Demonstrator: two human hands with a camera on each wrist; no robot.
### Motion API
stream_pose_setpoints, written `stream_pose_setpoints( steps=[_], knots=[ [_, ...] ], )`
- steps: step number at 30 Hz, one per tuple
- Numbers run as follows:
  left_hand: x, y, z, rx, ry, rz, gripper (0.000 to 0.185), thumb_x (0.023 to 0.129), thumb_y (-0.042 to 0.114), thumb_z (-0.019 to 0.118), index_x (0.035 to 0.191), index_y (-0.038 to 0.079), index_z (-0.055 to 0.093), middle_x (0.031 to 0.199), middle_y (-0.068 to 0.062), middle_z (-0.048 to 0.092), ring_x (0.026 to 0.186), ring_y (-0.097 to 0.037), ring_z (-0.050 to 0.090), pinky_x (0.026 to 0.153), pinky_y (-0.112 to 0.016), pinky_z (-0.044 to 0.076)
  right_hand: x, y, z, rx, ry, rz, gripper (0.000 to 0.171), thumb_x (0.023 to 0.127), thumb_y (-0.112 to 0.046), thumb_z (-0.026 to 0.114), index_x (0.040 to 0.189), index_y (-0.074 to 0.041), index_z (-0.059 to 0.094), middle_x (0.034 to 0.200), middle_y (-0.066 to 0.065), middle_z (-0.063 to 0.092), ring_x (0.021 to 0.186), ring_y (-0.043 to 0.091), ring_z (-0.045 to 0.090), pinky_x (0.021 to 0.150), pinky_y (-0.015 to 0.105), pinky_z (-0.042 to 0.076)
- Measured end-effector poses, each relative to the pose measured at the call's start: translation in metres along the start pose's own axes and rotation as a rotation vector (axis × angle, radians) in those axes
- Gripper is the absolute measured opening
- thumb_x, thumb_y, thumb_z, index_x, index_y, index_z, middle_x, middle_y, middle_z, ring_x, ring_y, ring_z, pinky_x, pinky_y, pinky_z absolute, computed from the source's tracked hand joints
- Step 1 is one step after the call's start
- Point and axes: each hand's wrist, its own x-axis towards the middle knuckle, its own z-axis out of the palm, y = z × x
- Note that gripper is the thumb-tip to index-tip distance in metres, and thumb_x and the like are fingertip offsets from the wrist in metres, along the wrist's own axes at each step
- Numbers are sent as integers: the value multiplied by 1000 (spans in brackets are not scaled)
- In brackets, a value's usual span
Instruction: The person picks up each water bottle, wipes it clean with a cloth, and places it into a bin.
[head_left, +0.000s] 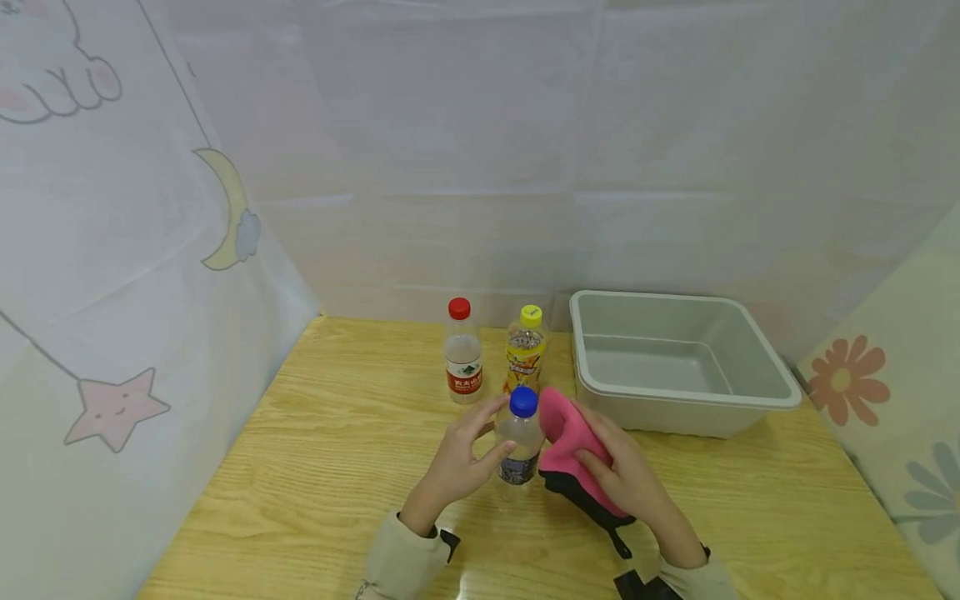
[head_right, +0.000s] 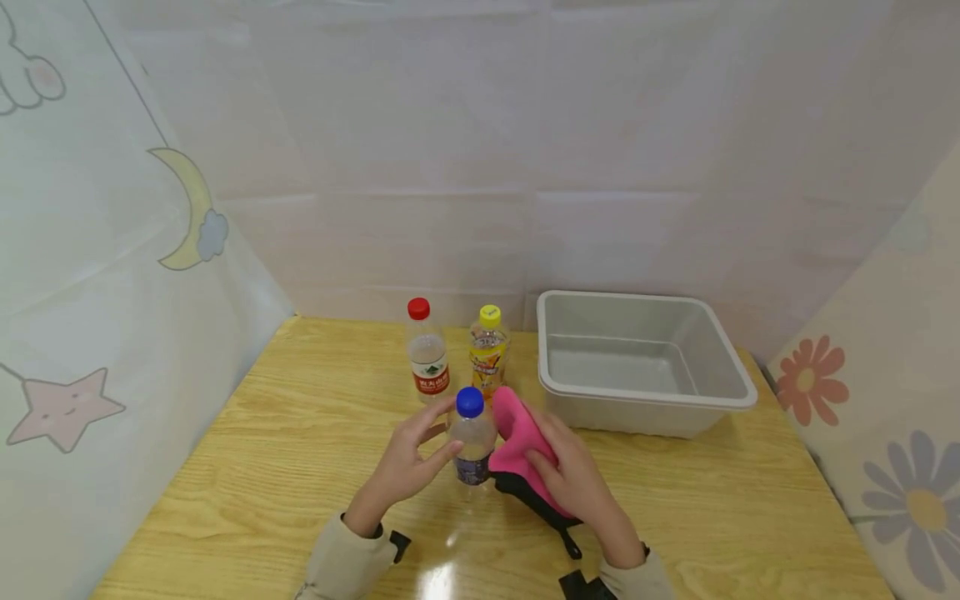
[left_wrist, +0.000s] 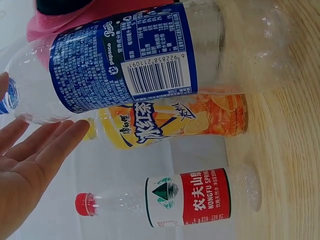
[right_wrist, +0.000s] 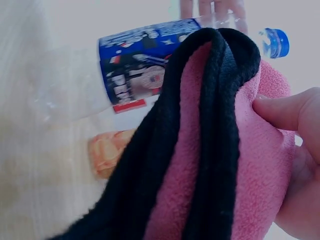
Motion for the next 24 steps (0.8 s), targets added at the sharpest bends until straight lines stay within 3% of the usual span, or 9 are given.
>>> stream_pose_setpoints(
  steps=[9, 17, 24],
  knots=[
    [-3, -28, 5, 60, -20, 26, 50, 88, 8, 59, 134, -1, 42, 134, -16, 44, 119, -30, 45, 87, -38, 48, 13, -13, -6, -8, -5, -37, 70, 70, 11, 70, 133, -3, 44, 122, 16, 54, 100, 26, 56, 74, 42, 51],
    [-4, -31, 4, 94, -49, 50, 52, 90, 13, 57, 136, -2, 38, 137, -18, 41, 119, -29, 45, 86, -41, 49, 21, -24, -7, -48, -105, -41, 71, 74, 6, 68, 137, -7, 40, 126, 15, 51, 109, 31, 53, 83, 48, 48],
    [-2, -28, 5, 57, -54, 12, 55, 87, 13, 62, 135, -2, 39, 136, -18, 41, 120, -31, 44, 86, -33, 49, 17, -28, -3, -134, -97, -61, 75, 73, 9, 69, 139, -7, 37, 121, 20, 53, 105, 35, 54, 81, 49, 48]
  ],
)
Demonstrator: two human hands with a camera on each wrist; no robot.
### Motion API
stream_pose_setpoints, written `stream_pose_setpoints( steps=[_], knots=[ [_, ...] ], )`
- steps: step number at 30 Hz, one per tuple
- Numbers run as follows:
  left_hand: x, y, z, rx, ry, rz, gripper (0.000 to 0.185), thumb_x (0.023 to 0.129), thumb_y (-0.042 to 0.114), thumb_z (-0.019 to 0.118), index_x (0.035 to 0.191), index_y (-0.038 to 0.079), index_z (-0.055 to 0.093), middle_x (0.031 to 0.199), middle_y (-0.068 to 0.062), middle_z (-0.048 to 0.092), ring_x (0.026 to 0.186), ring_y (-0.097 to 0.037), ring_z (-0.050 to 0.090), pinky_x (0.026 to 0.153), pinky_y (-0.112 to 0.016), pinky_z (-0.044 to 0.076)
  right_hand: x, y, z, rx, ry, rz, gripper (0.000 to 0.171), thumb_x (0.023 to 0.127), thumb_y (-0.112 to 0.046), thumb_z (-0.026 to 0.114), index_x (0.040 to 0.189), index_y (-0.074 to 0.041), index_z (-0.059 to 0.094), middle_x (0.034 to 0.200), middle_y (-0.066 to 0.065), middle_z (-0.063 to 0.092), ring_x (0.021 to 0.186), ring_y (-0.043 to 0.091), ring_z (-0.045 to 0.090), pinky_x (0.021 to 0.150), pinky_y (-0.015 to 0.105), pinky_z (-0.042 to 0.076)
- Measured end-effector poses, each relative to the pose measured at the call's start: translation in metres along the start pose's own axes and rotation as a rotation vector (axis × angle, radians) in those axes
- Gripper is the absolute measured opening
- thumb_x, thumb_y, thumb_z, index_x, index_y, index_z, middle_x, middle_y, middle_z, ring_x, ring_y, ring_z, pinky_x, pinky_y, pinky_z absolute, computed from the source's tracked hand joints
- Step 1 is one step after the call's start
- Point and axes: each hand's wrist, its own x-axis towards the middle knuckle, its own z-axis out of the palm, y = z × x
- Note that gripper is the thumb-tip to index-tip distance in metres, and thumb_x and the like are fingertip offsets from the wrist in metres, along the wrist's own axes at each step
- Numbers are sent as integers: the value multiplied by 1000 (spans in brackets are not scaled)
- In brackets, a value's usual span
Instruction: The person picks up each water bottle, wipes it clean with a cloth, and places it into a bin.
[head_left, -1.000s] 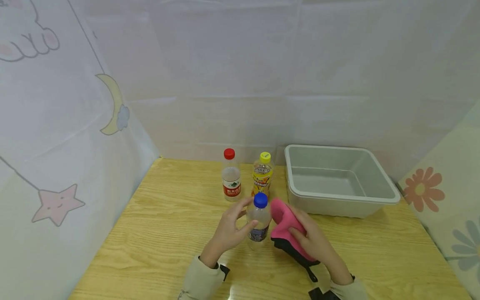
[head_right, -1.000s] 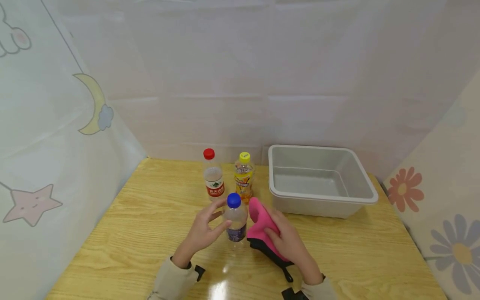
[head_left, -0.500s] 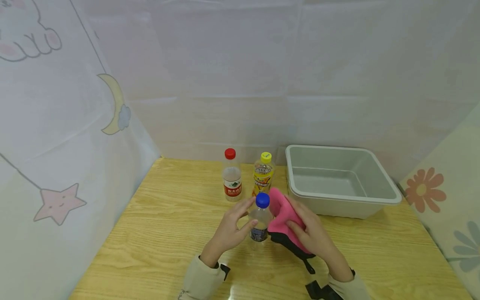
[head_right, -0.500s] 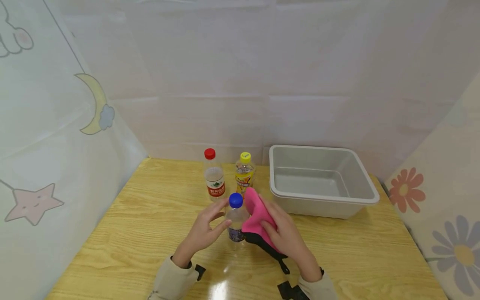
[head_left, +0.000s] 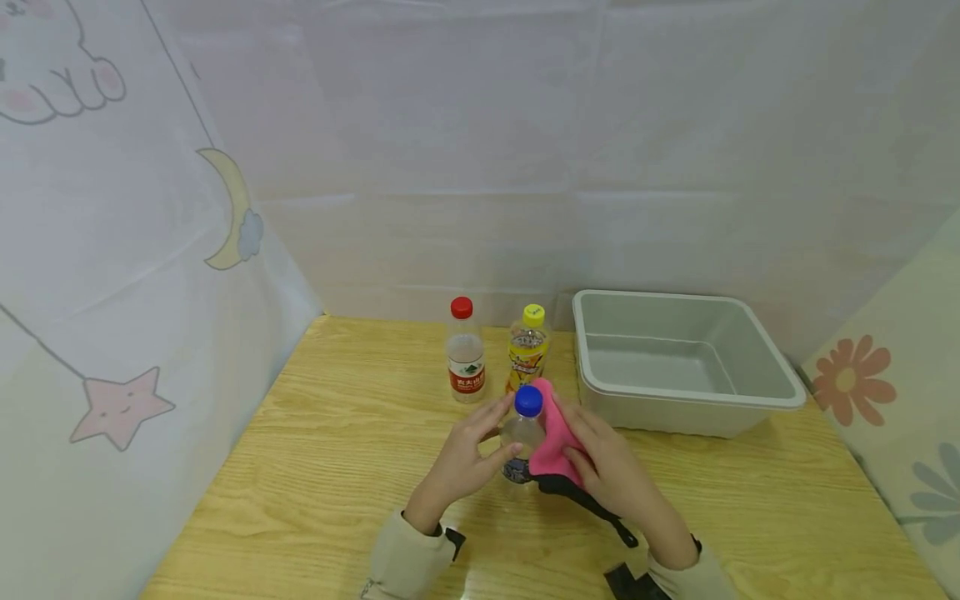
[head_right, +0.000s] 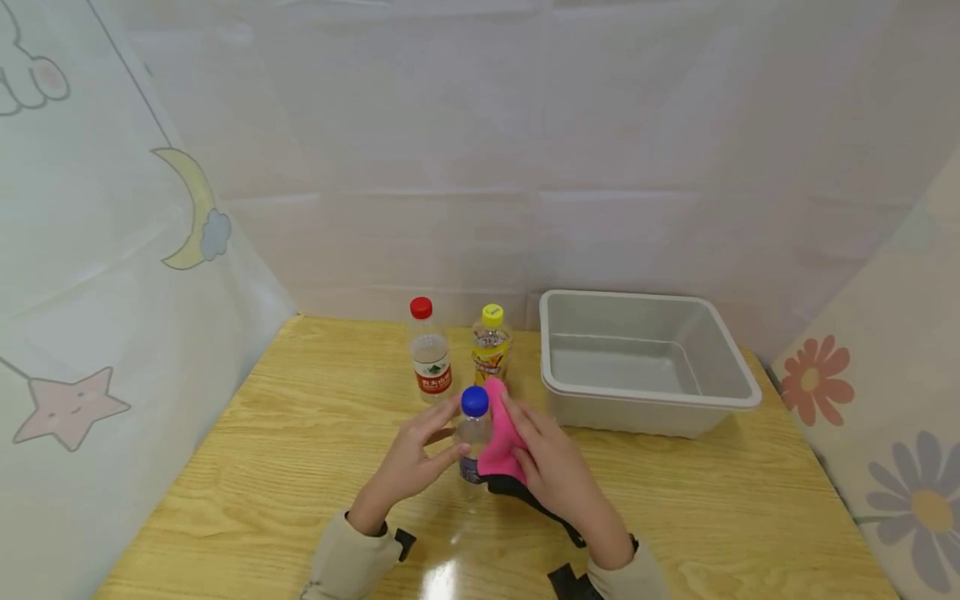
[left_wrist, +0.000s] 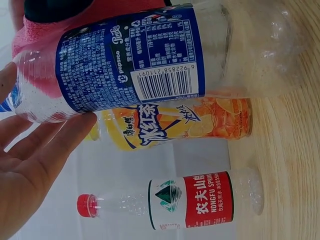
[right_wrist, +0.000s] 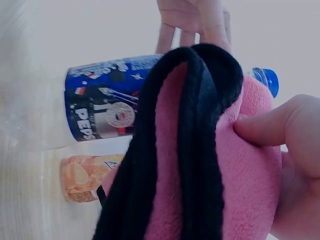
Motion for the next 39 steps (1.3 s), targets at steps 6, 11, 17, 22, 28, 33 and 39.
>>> stream_pose_setpoints(
  steps=[6, 11, 17, 22, 28, 33, 39],
  knots=[
    [1, 2, 2, -37, 4, -50, 56, 85, 6, 64, 134, -6, 40, 136, -21, 40, 120, -34, 44, 85, -39, 49, -5, 0, 9, -19, 37, -12, 74, 72, 9, 70, 137, -2, 38, 119, 20, 54, 103, 34, 55, 80, 47, 49],
    [4, 22, -4, -39, 5, -41, 53, 84, 0, 62, 130, -13, 40, 132, -27, 41, 117, -39, 45, 83, -45, 49, -11, 7, 20, 28, 60, 7, 76, 70, 14, 68, 137, 1, 36, 125, 21, 51, 105, 34, 55, 81, 48, 49],
    [5, 36, -10, -26, 11, -27, 51, 83, -2, 62, 127, -15, 42, 128, -29, 44, 113, -40, 48, 83, -41, 50, -20, 15, 37, 66, 86, 10, 71, 69, 13, 69, 134, 6, 38, 123, 22, 53, 105, 34, 55, 82, 50, 47],
    [4, 37, -10, -32, 15, -28, 50, 84, -1, 62, 127, -15, 42, 129, -28, 44, 113, -39, 48, 83, -40, 49, -28, 24, 53, 83, 64, 17, 66, 71, 11, 69, 131, 8, 41, 120, 22, 54, 105, 35, 55, 82, 50, 47],
    [3, 37, -10, -38, 15, -41, 49, 84, -1, 62, 127, -14, 42, 129, -28, 44, 114, -38, 48, 84, -41, 49, -34, 31, 64, 73, 7, 64, 50, 71, 10, 69, 118, 6, 53, 106, 16, 61, 96, 30, 59, 78, 46, 50],
    [3, 37, -9, -38, 19, -39, 49, 84, -2, 62, 127, -15, 43, 129, -28, 44, 113, -39, 48, 84, -40, 49, -41, 33, 67, 78, -75, 135, 54, 73, 10, 69, 123, 5, 51, 110, 15, 60, 99, 29, 58, 81, 44, 49],
    [1, 19, 0, -16, 31, -25, 51, 84, 0, 62, 129, -13, 41, 131, -27, 43, 116, -39, 45, 83, -41, 49, -47, 35, 55, 73, -44, 130, 61, 72, 10, 69, 129, 0, 49, 114, 15, 59, 101, 30, 57, 80, 46, 49]
  ],
)
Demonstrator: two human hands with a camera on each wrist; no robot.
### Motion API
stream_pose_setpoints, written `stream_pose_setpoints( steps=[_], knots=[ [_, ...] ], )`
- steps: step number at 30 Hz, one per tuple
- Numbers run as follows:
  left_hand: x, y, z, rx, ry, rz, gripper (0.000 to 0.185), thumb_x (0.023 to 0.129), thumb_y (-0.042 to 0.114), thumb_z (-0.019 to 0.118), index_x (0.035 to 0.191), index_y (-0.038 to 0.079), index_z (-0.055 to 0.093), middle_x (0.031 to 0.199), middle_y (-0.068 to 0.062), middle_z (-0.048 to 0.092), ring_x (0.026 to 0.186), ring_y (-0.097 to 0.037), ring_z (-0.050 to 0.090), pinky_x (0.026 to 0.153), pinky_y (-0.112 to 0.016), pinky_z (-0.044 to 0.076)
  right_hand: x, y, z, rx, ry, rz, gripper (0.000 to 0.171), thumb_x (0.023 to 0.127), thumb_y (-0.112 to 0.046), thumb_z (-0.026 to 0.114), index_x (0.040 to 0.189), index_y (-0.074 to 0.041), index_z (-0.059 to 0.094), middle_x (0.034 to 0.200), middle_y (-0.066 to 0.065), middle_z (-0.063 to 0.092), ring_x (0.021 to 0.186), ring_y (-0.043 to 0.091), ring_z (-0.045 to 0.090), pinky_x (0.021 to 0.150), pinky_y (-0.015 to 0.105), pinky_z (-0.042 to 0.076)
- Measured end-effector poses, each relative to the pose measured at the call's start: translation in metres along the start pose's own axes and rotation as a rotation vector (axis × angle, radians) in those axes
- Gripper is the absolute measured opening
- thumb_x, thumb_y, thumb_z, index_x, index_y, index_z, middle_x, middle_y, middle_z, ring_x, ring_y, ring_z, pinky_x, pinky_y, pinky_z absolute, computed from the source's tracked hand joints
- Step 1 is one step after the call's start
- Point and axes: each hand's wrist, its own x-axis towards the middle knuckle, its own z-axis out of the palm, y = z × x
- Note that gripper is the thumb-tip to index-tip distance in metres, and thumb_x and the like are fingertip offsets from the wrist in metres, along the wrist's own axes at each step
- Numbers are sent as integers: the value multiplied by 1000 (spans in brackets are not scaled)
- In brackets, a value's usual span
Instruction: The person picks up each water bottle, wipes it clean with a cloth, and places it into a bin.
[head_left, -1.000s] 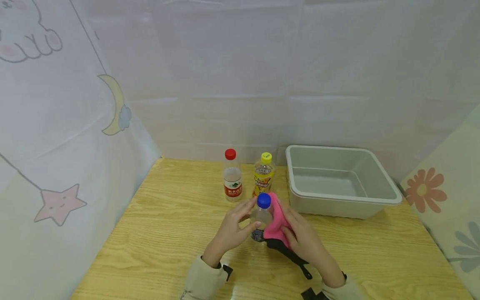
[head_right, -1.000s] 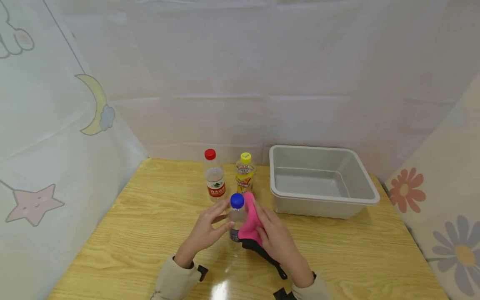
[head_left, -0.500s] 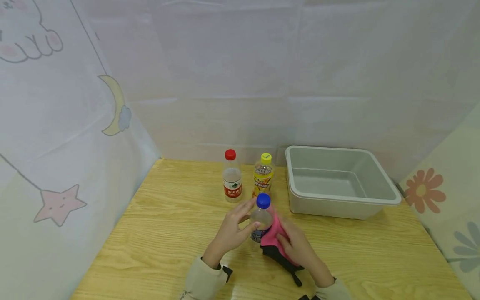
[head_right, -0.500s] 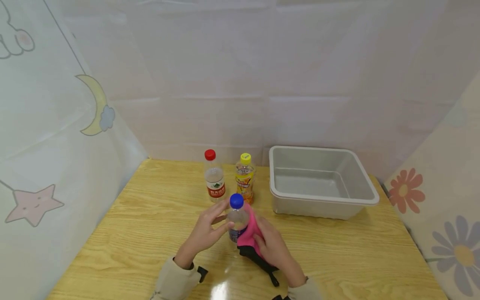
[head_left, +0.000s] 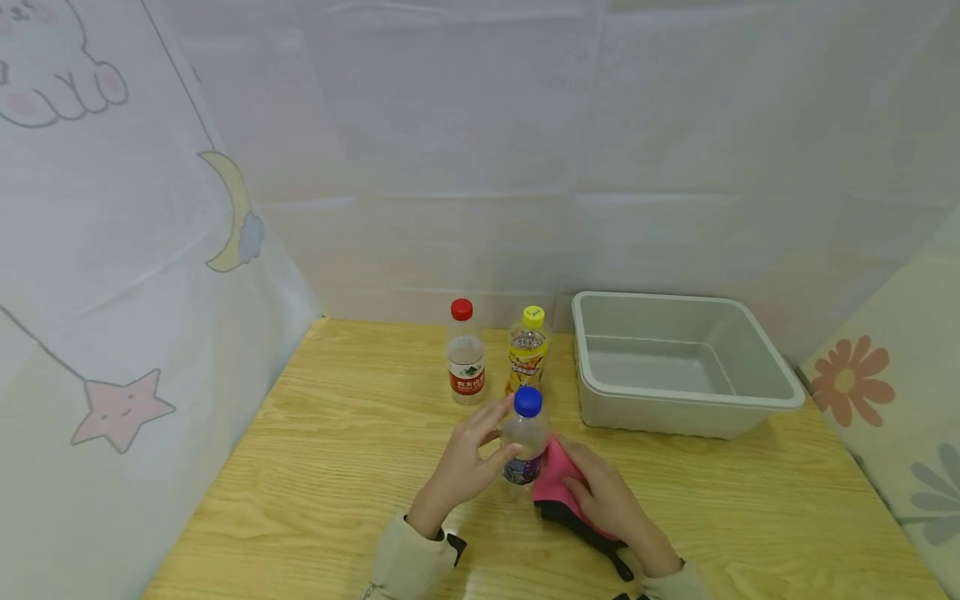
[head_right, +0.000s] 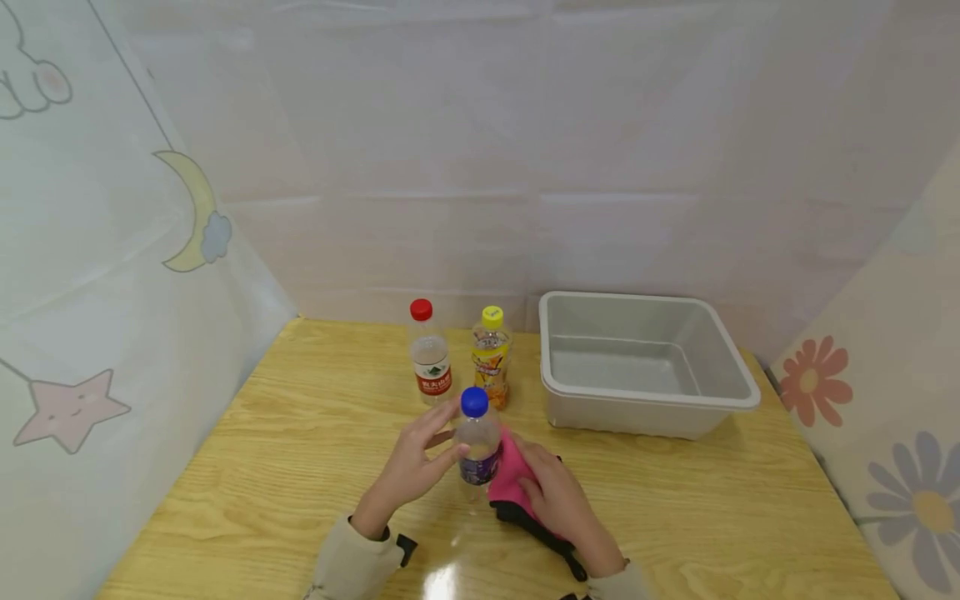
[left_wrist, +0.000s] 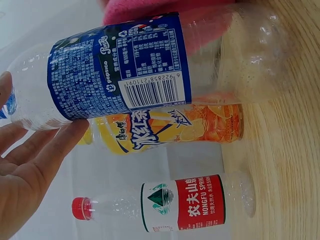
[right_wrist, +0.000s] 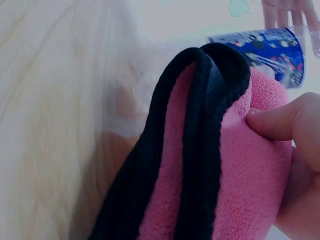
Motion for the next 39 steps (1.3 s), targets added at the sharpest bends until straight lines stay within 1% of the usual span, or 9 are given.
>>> stream_pose_setpoints(
  steps=[3, 6, 11, 15, 18, 23, 27, 31, 39],
  knots=[
    [-1, -15, 6, 2, 4, 3, 53, 85, 3, 63, 131, -10, 40, 133, -24, 42, 118, -37, 44, 83, -43, 49, -6, 1, -13, -31, -14, 42, 60, 74, 7, 69, 129, -1, 48, 115, 16, 58, 102, 31, 57, 79, 47, 49],
    [-2, -20, 7, 4, 8, 16, 54, 85, 6, 63, 133, -6, 40, 135, -20, 42, 120, -34, 44, 83, -42, 49, -12, 2, -27, -65, -28, 68, 58, 75, 6, 69, 129, -1, 48, 116, 15, 58, 102, 30, 57, 80, 46, 49],
    [-3, -22, 6, 2, 15, 34, 54, 87, 9, 61, 135, -3, 40, 135, -18, 42, 119, -33, 45, 83, -39, 50, -24, 7, -49, -140, -30, 67, 59, 73, 6, 70, 128, 0, 49, 112, 15, 60, 100, 30, 58, 79, 47, 49],
    [-2, -8, 2, 1, 19, 1, 53, 85, 2, 62, 132, -8, 40, 132, -23, 43, 116, -37, 46, 82, -42, 50, -34, 14, -64, -206, -44, 89, 55, 72, 4, 71, 124, 1, 52, 110, 16, 60, 98, 32, 58, 78, 48, 49],
    [-3, -6, 2, 3, 15, -30, 54, 83, -1, 62, 131, -12, 39, 131, -26, 43, 116, -39, 46, 82, -44, 49, -42, 19, -76, -250, -58, 115, 54, 72, 4, 71, 123, 2, 52, 110, 18, 59, 97, 34, 58, 77, 50, 49],
    [-3, -21, 7, -7, 17, -16, 56, 84, 4, 63, 134, -6, 39, 134, -22, 42, 118, -36, 45, 82, -44, 49, -53, 29, -90, -307, -113, 182, 56, 73, 3, 71, 125, 1, 51, 110, 21, 58, 95, 37, 57, 74, 52, 49],
    [-3, -21, 7, -1, 21, 5, 56, 85, 7, 63, 134, -4, 39, 133, -20, 43, 117, -34, 46, 82, -42, 50, -61, 36, -91, -311, -169, 220, 59, 74, 1, 70, 129, -1, 48, 109, 22, 57, 95, 39, 57, 74, 54, 48],
    [-3, -21, 6, -7, 25, 17, 54, 87, 9, 62, 135, -3, 40, 134, -19, 43, 118, -33, 46, 82, -43, 50, -67, 43, -83, -295, -199, 203, 60, 72, 0, 72, 128, 0, 49, 108, 22, 58, 93, 37, 59, 75, 51, 49],
    [-3, -23, 7, -5, 22, 25, 54, 87, 9, 61, 135, -2, 39, 135, -18, 42, 119, -33, 45, 82, -43, 50, -74, 47, -64, -280, -182, 157, 64, 74, -7, 73, 132, -6, 46, 110, 19, 58, 97, 36, 57, 77, 50, 49]
  ],
)
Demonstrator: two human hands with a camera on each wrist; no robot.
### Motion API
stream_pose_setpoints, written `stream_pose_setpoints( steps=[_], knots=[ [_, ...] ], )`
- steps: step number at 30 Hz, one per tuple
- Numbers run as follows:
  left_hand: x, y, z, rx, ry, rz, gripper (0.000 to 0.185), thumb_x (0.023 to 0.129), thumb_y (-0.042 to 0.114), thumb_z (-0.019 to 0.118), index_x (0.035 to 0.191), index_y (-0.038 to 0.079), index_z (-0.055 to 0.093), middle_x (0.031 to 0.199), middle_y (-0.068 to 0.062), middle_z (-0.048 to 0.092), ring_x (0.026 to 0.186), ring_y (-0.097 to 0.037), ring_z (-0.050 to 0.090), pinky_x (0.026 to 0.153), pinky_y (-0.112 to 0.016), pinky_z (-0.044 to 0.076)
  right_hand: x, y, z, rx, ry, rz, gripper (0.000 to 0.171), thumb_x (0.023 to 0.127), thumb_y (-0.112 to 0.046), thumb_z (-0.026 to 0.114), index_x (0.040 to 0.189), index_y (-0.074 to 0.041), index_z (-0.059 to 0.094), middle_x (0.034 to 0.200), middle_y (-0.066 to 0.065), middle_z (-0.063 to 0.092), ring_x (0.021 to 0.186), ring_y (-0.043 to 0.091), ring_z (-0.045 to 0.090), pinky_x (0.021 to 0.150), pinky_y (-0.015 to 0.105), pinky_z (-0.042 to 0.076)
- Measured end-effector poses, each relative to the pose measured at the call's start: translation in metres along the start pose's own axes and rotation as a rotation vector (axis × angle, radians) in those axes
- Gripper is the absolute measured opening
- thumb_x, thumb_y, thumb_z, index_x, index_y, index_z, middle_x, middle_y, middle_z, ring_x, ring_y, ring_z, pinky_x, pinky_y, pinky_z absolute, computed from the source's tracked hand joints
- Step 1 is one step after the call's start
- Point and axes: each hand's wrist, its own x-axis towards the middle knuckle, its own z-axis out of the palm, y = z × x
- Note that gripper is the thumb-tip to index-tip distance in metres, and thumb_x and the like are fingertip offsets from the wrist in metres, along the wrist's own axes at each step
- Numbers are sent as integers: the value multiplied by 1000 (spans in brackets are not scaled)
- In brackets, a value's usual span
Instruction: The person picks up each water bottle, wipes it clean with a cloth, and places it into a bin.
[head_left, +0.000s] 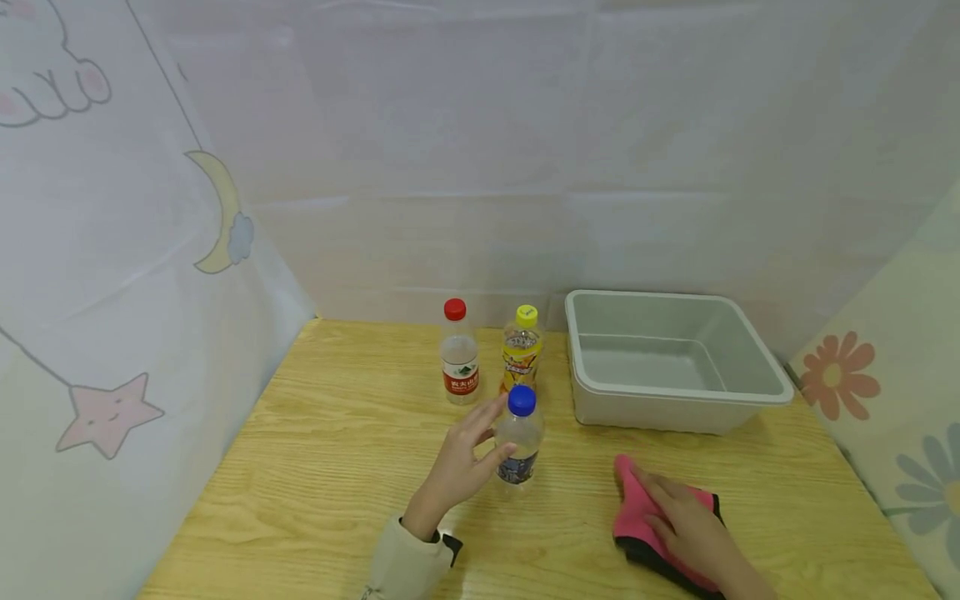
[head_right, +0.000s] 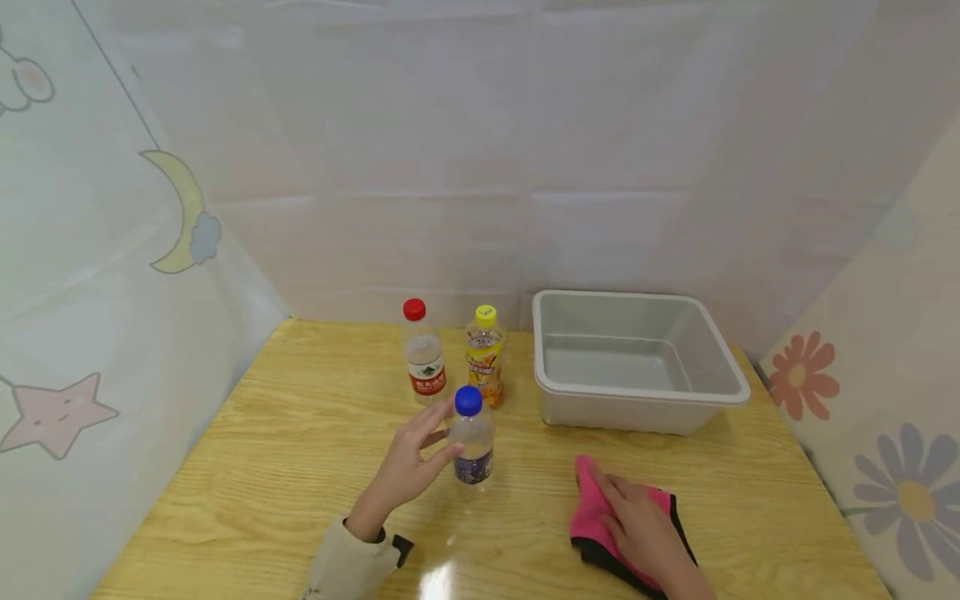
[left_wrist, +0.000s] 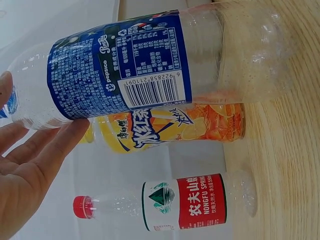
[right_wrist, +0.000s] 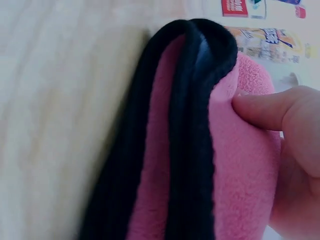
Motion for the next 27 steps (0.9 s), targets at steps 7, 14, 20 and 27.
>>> stream_pose_setpoints(
  steps=[7, 14, 20, 27],
  knots=[
    [-1, 0, -1, 1, -3, 8, 54, 88, 10, 61, 135, -2, 39, 135, -18, 42, 119, -33, 45, 82, -42, 50, 2, -6, 13, -14, -52, 18, 55, 81, -22, 69, 130, -6, 50, 119, 18, 53, 104, 38, 51, 79, 53, 46],
    [-1, 0, 0, 1, -5, 6, 54, 87, 9, 61, 135, -2, 39, 135, -18, 42, 118, -33, 46, 83, -40, 50, 2, -5, 19, -49, -153, 36, 62, 80, -34, 68, 133, -10, 47, 128, 18, 46, 110, 40, 43, 78, 58, 43],
    [-1, 0, 0, 5, -11, 2, 55, 87, 10, 61, 136, -1, 38, 134, -18, 43, 116, -32, 48, 85, -36, 49, 0, -2, 13, 70, -180, 105, 63, 81, -44, 64, 132, -9, 48, 128, 18, 45, 114, 41, 41, 82, 58, 42],
    [-1, 0, 0, 4, -8, 8, 55, 88, 11, 61, 137, 0, 37, 135, -17, 42, 117, -32, 47, 84, -40, 49, 1, 9, -4, 214, -77, 202, 61, 86, -32, 63, 131, 3, 43, 117, 22, 55, 107, 42, 50, 83, 57, 43]
  ],
)
